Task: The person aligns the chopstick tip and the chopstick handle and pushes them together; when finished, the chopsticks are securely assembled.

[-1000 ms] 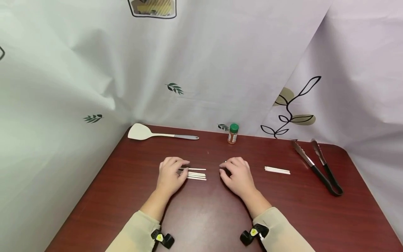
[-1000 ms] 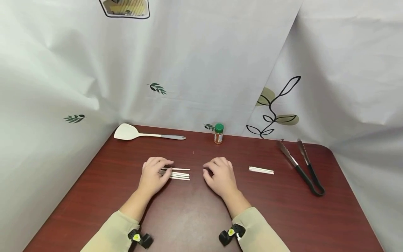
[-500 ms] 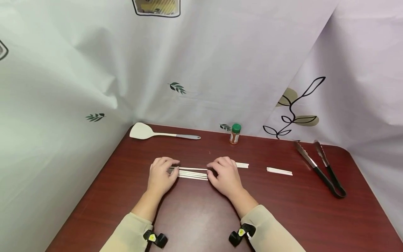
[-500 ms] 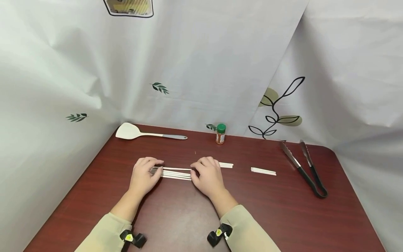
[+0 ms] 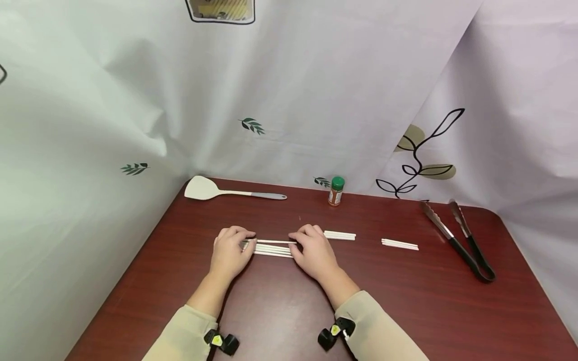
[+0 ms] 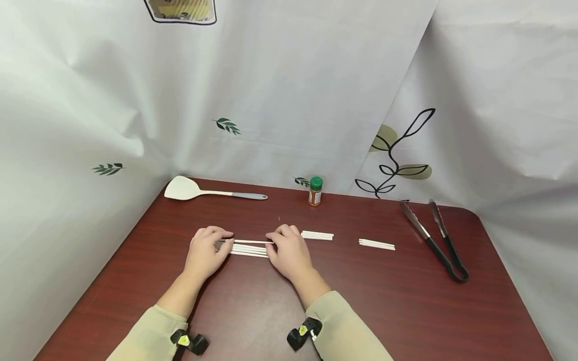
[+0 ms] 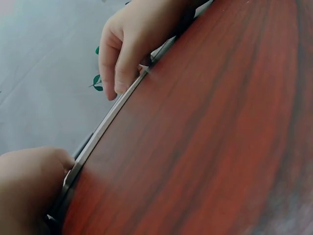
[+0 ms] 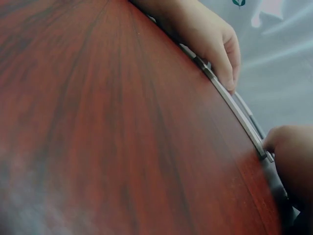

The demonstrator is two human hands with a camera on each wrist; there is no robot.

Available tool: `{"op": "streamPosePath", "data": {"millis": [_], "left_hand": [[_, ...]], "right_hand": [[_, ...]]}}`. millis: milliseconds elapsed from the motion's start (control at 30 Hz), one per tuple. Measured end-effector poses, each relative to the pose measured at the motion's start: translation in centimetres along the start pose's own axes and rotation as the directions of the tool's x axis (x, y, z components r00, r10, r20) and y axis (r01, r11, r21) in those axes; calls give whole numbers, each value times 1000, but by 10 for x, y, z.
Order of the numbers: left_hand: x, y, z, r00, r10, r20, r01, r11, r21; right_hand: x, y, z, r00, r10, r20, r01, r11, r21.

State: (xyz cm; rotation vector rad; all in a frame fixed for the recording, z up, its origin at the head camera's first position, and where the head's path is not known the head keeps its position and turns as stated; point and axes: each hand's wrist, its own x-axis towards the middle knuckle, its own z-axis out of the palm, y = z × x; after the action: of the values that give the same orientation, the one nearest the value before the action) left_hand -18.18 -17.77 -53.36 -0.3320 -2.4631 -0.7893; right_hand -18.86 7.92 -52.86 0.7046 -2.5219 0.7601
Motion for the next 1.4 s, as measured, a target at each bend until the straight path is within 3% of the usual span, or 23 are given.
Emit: {"op": "streamPosePath", "data": {"millis": [133, 467, 667, 1067, 1400], "left_hand": [[-1, -1, -1, 1000, -5, 5, 5, 1000, 8], [0, 1, 0, 999, -36, 27, 35, 999, 5], [1, 3, -1, 998, -42, 37, 42, 999, 9], [0, 4, -1, 998, -47, 34, 47, 999, 2], [0, 2, 2, 999, -36, 25, 36, 999, -12]], "right_hand": [[0, 0, 1, 1000, -12, 28, 13, 999, -33], [-1, 0, 1, 999, -54, -10, 53, 998, -36], [-1, -2, -3, 999, -26, 40, 27, 1000, -12], [-1, -3, -2, 998, 12, 59, -15, 999, 44], [-1, -4, -2, 992, 117, 55, -121, 990, 75]]}}
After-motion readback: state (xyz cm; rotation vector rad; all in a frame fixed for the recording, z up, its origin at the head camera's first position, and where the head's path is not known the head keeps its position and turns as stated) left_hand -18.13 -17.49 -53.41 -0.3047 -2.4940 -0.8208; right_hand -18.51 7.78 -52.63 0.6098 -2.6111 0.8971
